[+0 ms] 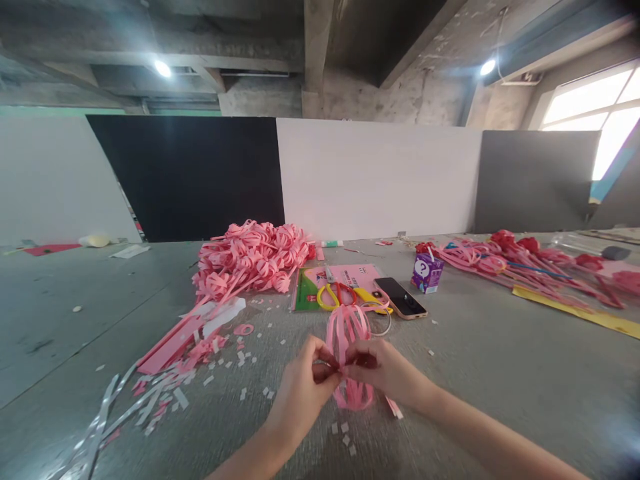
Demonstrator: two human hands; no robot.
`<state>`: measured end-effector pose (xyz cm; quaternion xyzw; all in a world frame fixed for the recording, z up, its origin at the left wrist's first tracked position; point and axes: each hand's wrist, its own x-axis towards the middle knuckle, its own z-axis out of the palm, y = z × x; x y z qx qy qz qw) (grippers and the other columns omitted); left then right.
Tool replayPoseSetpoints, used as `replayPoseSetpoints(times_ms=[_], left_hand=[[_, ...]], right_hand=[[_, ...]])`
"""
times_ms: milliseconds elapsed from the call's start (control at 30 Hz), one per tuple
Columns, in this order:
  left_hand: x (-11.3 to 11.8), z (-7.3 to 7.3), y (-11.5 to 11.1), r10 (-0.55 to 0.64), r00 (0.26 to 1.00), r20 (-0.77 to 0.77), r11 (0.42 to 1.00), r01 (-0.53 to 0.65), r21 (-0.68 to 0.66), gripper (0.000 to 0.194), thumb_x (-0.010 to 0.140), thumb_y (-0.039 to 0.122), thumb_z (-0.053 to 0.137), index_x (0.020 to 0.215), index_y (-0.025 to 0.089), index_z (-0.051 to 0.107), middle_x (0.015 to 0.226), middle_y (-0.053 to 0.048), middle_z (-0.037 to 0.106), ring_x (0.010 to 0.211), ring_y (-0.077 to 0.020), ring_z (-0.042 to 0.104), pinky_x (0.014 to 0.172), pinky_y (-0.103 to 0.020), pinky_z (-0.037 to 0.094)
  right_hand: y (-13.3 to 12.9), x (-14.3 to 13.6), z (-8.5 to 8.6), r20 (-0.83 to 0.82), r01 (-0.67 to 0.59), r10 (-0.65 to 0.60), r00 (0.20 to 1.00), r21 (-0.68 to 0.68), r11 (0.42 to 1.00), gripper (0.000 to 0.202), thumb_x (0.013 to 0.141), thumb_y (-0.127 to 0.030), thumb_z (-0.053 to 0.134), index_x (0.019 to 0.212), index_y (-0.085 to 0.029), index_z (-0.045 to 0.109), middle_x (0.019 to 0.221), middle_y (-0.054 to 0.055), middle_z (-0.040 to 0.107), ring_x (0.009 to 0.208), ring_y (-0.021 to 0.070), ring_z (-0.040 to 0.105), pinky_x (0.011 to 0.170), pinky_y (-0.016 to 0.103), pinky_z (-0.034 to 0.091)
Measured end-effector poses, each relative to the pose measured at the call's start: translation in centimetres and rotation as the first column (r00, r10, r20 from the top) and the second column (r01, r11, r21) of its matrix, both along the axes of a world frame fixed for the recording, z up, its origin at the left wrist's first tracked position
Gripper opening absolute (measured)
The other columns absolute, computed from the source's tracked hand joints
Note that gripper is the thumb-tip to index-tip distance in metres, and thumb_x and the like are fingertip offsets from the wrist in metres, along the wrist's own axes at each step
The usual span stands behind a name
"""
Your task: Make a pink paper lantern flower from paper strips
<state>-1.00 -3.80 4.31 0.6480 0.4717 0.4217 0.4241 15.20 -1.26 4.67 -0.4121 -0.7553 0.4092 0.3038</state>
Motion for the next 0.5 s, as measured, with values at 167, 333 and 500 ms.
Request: replayPoseSetpoints(times_ms=[167, 333, 500], left_hand=[[0.16, -0.24, 0.40, -0.097, 0.994, 0.044, 0.992, 0.100, -0.072, 0.009, 0.071, 0.022, 0.054, 0.077, 0.017, 0.049, 0.067, 0.001, 0.058, 0.059, -0.0131, 0.057, 0.055, -0.023, 0.043], [0.25, -0.35, 0.36, -0.094, 0.995, -0.022, 0.993, 0.092, -0.079, 0.020, 0.077, 0.028, 0.045, 0.063, 0.015, 0.050, 0.049, 0.004, 0.049, 0.046, -0.0099, 0.048, 0.047, -0.021, 0.037], [0.51, -0.48, 0.16, -0.070, 0.997, -0.041, 0.994, 0.066, -0.089, 0.024, 0.077, 0.034, 0.047, 0.061, 0.016, 0.047, 0.045, 0.006, 0.043, 0.041, -0.0082, 0.041, 0.043, -0.020, 0.030]], right_hand=[[-0.10, -0.41, -0.86, -0.183, 0.084, -0.103, 0.978, -0.105, 0.991, 0.018, 0.073, -0.031, 0.055, 0.065, -0.015, 0.054, 0.057, -0.003, 0.048, 0.053, 0.0079, 0.041, 0.050, 0.020, 0.032], [-0.10, -0.43, -0.98, -0.226, 0.036, -0.064, 0.972, -0.126, 0.991, 0.021, 0.072, -0.036, 0.056, 0.067, -0.016, 0.054, 0.059, -0.002, 0.050, 0.055, 0.0086, 0.044, 0.051, 0.020, 0.034], [-0.07, -0.33, -1.09, -0.194, 0.011, -0.034, 0.981, -0.118, 0.993, 0.021, 0.071, -0.036, 0.058, 0.066, -0.016, 0.055, 0.058, -0.003, 0.050, 0.053, 0.0081, 0.043, 0.049, 0.020, 0.033]])
